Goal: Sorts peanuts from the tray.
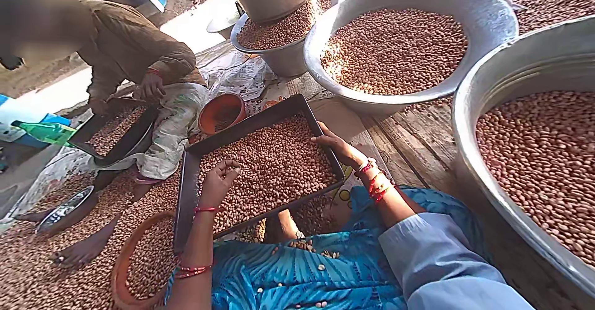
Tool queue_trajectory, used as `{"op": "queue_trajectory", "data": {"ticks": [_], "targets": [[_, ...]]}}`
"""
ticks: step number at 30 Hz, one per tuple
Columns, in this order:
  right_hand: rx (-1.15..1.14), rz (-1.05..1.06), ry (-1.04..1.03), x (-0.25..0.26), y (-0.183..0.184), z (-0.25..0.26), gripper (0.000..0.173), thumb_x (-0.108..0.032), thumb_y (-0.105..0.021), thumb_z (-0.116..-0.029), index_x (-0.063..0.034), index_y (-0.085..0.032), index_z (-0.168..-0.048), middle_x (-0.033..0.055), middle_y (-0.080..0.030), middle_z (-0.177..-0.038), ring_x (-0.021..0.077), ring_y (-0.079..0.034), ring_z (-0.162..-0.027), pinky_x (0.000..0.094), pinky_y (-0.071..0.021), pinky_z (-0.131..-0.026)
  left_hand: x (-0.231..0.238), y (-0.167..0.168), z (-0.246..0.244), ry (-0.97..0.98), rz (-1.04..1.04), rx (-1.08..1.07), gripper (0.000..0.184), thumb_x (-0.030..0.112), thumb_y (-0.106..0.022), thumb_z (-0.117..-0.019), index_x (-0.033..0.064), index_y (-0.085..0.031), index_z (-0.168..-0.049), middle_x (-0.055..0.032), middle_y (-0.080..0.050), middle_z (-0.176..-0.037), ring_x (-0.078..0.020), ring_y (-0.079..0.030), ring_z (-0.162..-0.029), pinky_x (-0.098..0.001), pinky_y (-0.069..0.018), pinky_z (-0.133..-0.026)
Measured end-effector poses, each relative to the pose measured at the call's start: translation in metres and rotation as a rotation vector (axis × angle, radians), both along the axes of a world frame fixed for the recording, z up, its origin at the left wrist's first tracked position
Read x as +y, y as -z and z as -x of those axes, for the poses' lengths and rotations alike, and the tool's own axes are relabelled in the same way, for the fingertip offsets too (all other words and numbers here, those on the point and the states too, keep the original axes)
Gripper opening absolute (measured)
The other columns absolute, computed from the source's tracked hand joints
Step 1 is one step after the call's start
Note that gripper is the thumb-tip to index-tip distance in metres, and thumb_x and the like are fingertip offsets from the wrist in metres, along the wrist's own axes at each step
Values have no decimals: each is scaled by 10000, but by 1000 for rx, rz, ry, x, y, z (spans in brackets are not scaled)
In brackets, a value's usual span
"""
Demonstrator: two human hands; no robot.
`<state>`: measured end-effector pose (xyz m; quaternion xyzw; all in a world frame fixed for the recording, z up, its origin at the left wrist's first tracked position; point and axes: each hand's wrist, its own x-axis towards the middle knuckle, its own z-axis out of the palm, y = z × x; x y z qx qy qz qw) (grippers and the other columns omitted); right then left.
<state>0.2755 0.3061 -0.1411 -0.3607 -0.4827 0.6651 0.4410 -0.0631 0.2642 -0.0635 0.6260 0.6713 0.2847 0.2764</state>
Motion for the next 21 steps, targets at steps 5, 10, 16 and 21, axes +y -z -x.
{"op": "queue_trajectory", "data": {"ticks": [5, 10, 16, 21], "targets": [[10, -3, -6, 1, 0, 0, 675, -266, -571, -963, -229, -291, -1576, 43, -603, -1230, 64, -629, -925, 247, -539, -768, 5, -4, -12, -14, 114, 538, 228, 82, -580, -1032, 44, -721, -1207, -179, -671, -855, -294, -594, -751, -511, -475, -799], [3, 0, -2, -1, -2, 0, 677, -276, -574, -966, -235, -290, -1579, 37, -607, -1229, 60, -626, -921, 247, -534, -766, 4, -2, -26, 26, 239, 640, 239, 140, -671, -1004, 89, -740, -1227, -239, -719, -1012, -407, -674, -924, -598, -490, -914], [-7, -13, -4, 0, -2, 0, 664, -278, -569, -972, -249, -298, -1577, 26, -608, -1261, 56, -632, -947, 245, -540, -784, 3, 3, 4, 13, 106, 176, 109, 74, -665, -987, 4, -691, -1067, -1, -608, -728, -54, -496, -598, -247, -431, -618], [-19, -23, -11, 3, 3, -1, 673, -305, -578, -960, -268, -304, -1574, 19, -609, -1244, 54, -623, -918, 243, -530, -762, -19, 2, 22, 94, 118, -82, 208, 2, -444, -959, 13, -614, -1078, 72, -523, -709, 30, -436, -531, -141, -373, -514]]}}
